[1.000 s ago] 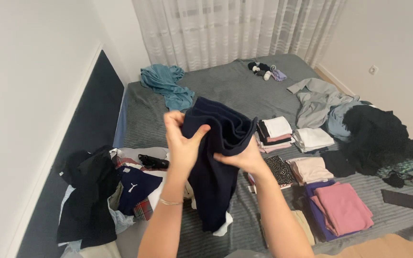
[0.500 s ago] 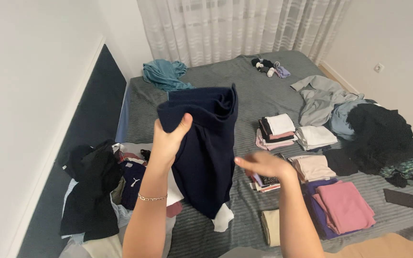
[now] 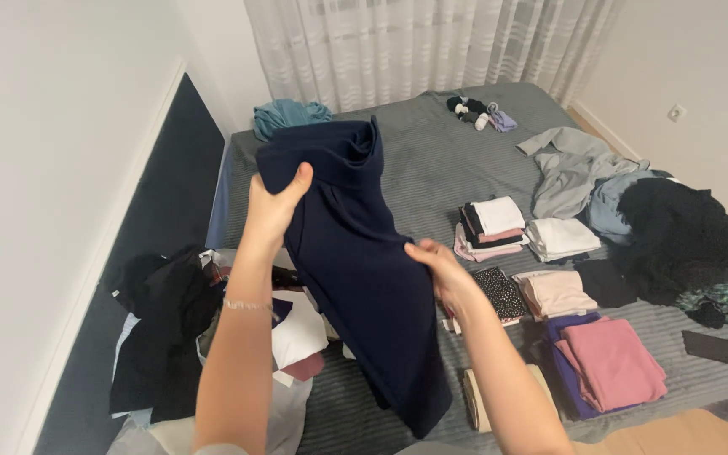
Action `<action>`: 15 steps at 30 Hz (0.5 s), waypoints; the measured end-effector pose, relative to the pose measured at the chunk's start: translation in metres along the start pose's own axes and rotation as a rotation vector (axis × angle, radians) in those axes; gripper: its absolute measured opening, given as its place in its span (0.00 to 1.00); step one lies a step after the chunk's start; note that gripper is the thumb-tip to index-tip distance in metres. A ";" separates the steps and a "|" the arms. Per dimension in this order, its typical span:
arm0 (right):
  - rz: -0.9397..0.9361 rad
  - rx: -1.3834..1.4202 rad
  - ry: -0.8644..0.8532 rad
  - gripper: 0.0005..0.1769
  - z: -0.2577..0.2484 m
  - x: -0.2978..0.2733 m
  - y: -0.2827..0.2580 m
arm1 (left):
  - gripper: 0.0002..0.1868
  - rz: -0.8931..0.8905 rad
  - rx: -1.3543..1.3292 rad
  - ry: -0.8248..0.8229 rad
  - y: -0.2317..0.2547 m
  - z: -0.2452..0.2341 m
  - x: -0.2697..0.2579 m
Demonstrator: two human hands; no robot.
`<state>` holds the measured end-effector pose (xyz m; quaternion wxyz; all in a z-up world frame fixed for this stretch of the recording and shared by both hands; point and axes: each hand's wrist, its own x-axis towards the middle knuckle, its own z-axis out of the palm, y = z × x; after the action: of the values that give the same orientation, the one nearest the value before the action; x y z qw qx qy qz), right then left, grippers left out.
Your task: Folding various items of laundry and organizing them into stacks on a bed
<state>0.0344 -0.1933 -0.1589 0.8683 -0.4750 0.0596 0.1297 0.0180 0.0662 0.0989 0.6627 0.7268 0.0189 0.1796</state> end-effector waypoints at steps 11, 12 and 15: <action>-0.675 -0.564 0.024 0.51 -0.006 0.093 -0.113 | 0.29 0.272 -0.213 -0.167 -0.060 0.016 0.138; -0.668 -0.563 0.024 0.51 -0.005 0.088 -0.124 | 0.29 0.265 -0.211 -0.165 -0.046 0.008 0.131; -0.562 -0.683 0.135 0.47 -0.001 0.066 -0.143 | 0.17 0.289 -0.243 -0.400 -0.028 -0.013 0.116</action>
<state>0.1383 -0.2563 -0.0587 0.6572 -0.7397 -0.0618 -0.1303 0.1286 0.1134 0.0995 0.7031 0.6581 -0.2380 0.1259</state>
